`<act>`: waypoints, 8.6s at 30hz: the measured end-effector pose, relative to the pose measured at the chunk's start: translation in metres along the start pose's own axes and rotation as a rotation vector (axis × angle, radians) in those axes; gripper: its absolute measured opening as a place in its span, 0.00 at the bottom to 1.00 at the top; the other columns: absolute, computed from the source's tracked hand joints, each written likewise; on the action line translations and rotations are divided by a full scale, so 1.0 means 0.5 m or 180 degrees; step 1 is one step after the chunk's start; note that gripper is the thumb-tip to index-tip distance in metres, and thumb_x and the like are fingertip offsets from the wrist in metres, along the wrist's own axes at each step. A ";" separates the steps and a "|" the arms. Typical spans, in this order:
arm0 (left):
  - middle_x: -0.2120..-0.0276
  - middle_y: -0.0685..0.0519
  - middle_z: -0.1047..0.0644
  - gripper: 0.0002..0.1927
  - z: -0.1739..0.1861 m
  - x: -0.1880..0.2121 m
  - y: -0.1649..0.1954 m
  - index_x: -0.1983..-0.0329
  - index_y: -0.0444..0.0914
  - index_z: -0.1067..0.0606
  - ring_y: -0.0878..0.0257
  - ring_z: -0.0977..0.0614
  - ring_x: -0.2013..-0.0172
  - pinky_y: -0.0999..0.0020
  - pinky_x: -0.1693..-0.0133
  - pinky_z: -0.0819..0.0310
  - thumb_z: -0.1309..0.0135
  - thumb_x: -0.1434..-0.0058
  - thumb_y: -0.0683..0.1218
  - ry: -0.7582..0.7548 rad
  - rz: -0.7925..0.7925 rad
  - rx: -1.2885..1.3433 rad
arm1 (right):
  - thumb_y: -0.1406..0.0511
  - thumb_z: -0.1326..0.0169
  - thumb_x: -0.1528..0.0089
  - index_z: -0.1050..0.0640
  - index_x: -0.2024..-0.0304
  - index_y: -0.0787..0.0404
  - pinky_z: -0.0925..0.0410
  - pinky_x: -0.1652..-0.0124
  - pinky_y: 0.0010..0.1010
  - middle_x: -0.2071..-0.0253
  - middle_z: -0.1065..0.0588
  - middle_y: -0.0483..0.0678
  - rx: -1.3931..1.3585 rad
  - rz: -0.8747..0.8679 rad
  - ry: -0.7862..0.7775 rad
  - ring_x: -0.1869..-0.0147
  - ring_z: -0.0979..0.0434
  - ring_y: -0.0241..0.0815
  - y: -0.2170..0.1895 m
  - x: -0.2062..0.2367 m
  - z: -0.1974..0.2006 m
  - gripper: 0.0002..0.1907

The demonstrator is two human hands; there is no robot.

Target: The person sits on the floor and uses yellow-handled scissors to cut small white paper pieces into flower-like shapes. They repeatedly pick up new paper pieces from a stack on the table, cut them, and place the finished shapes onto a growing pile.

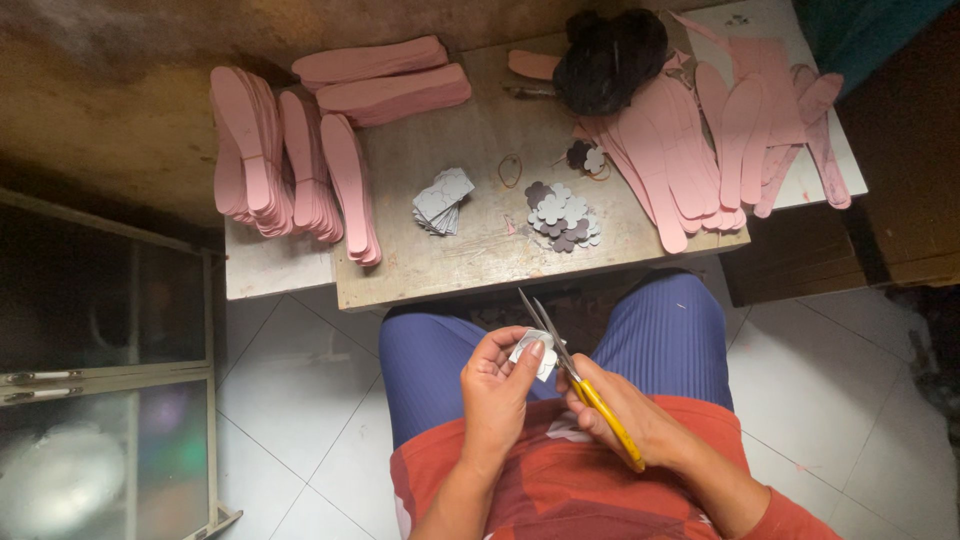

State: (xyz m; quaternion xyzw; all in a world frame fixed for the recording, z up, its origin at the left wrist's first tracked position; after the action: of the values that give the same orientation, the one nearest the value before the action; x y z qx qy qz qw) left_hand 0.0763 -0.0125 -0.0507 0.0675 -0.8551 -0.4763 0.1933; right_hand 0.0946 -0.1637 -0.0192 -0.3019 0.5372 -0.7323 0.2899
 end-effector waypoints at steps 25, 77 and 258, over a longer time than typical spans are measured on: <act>0.59 0.49 0.19 0.14 0.022 -0.011 0.029 0.47 0.29 0.23 0.69 0.21 0.62 0.76 0.59 0.24 0.42 0.35 0.36 -0.0017 -0.0048 -0.0354 | 0.34 0.55 0.41 0.33 0.62 0.60 0.38 0.75 0.34 0.78 0.33 0.47 -0.0019 -0.0111 -0.0112 0.77 0.33 0.42 -0.004 0.004 0.008 0.36; 0.59 0.46 0.18 0.21 0.004 -0.006 0.025 0.43 0.30 0.30 0.67 0.18 0.62 0.74 0.58 0.21 0.40 0.39 0.35 -0.0054 -0.0046 -0.0217 | 0.33 0.57 0.40 0.33 0.54 0.63 0.35 0.70 0.35 0.73 0.34 0.48 0.0054 -0.0107 -0.0079 0.72 0.34 0.44 -0.010 0.002 0.006 0.40; 0.62 0.48 0.19 0.25 -0.008 0.002 0.045 0.39 0.30 0.32 0.69 0.19 0.63 0.76 0.61 0.23 0.41 0.39 0.34 -0.0093 -0.0221 -0.0387 | 0.32 0.56 0.42 0.31 0.58 0.61 0.35 0.76 0.28 0.75 0.34 0.43 -0.0490 -0.0415 -0.0078 0.77 0.33 0.34 -0.002 0.003 0.007 0.40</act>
State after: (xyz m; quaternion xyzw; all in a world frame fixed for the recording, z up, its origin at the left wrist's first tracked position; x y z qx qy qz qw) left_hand 0.0782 -0.0038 -0.0297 0.0783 -0.8245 -0.5348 0.1679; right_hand 0.0960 -0.1669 -0.0173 -0.3666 0.5674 -0.7024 0.2242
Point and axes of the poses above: each hand's wrist, its own x-axis away from the middle knuckle, its own z-axis out of the back of the hand, y = z × x, the point moved 7 cm from there along -x, towards the middle knuckle
